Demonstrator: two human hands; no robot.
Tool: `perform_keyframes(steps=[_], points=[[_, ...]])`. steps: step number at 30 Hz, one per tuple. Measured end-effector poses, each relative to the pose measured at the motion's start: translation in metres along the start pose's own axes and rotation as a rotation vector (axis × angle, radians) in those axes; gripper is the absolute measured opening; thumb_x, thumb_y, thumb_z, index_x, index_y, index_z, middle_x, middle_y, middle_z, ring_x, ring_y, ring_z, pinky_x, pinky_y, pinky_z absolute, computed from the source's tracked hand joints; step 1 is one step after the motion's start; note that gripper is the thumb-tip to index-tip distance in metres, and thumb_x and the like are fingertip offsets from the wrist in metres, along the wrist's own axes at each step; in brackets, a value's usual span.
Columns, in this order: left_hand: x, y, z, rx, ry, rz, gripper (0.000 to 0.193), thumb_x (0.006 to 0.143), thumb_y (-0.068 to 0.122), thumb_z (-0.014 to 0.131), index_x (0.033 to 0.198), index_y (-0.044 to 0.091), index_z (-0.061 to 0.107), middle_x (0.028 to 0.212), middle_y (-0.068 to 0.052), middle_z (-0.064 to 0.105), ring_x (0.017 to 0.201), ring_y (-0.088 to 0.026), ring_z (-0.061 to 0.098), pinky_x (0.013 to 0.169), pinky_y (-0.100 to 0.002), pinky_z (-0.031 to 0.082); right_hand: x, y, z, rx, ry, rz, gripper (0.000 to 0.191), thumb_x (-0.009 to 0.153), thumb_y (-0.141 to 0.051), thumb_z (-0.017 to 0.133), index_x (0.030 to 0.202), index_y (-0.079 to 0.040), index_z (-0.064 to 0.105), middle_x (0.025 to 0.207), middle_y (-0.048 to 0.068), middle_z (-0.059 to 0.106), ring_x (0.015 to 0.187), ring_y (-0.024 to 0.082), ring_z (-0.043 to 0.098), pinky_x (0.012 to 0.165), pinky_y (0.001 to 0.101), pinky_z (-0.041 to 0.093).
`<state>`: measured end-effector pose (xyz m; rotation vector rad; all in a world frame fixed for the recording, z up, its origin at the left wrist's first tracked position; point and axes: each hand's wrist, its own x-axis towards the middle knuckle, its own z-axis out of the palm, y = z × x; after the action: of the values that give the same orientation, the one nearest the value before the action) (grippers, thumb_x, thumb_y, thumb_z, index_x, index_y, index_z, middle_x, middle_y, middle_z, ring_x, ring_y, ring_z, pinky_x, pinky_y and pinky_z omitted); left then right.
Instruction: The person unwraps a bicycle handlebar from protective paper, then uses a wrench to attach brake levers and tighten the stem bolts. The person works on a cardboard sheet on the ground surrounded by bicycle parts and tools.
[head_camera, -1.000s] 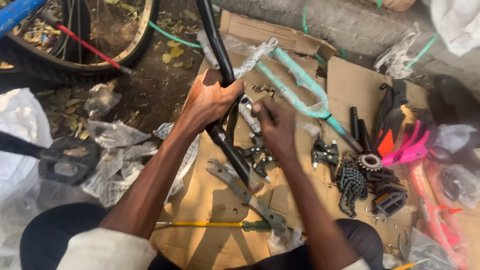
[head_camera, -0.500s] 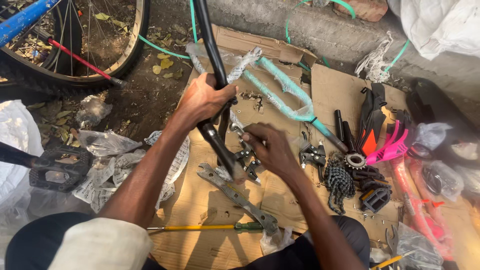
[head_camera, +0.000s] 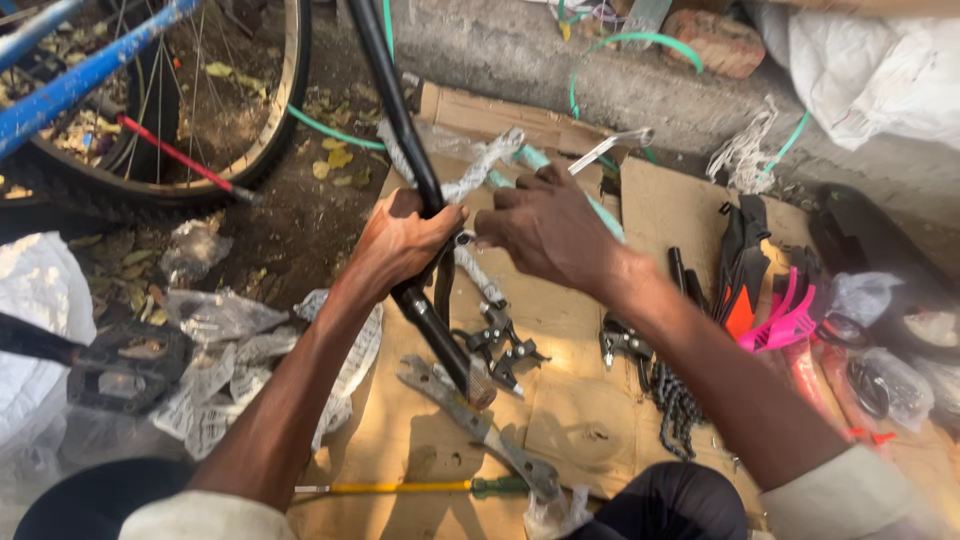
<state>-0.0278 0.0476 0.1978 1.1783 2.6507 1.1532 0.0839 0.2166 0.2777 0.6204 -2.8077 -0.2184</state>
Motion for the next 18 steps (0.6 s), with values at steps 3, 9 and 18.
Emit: perform_keyframes(steps=[3, 9, 18], points=[[-0.003, 0.001, -0.006, -0.414, -0.108, -0.451, 0.046, 0.091, 0.044, 0.063, 0.086, 0.0, 0.072, 0.065, -0.011, 0.062, 0.052, -0.022, 0.061, 0.047, -0.042, 0.051, -0.002, 0.002, 0.006, -0.046, 0.04, -0.071, 0.016, 0.094, -0.03, 0.063, 0.096, -0.017, 0.073, 0.084, 0.006, 0.068, 0.089, 0.026, 0.064, 0.09, 0.0498, 0.042], [-0.008, -0.005, -0.001, -0.321, -0.021, -0.346, 0.045, 0.089, 0.047, 0.062, 0.087, 0.004, 0.075, 0.062, -0.006, 0.065, 0.051, -0.018, 0.061, 0.048, -0.044, 0.051, -0.008, 0.042, 0.05, -0.331, 0.165, -0.308, 0.02, 0.096, -0.029, 0.065, 0.09, -0.011, 0.059, 0.096, 0.014, 0.07, 0.065, 0.02, 0.06, 0.056, 0.0384, 0.047], [-0.025, -0.009, -0.012, -0.344, 0.162, -0.509, 0.055, 0.085, 0.051, 0.067, 0.088, -0.004, 0.072, 0.071, -0.019, 0.071, 0.065, -0.029, 0.07, 0.067, -0.042, 0.055, 0.011, -0.118, 0.183, 0.642, 0.642, 0.96, 0.034, 0.104, -0.038, 0.05, 0.09, -0.011, 0.064, 0.065, 0.008, 0.058, 0.059, 0.024, 0.055, 0.061, 0.0427, 0.041]])
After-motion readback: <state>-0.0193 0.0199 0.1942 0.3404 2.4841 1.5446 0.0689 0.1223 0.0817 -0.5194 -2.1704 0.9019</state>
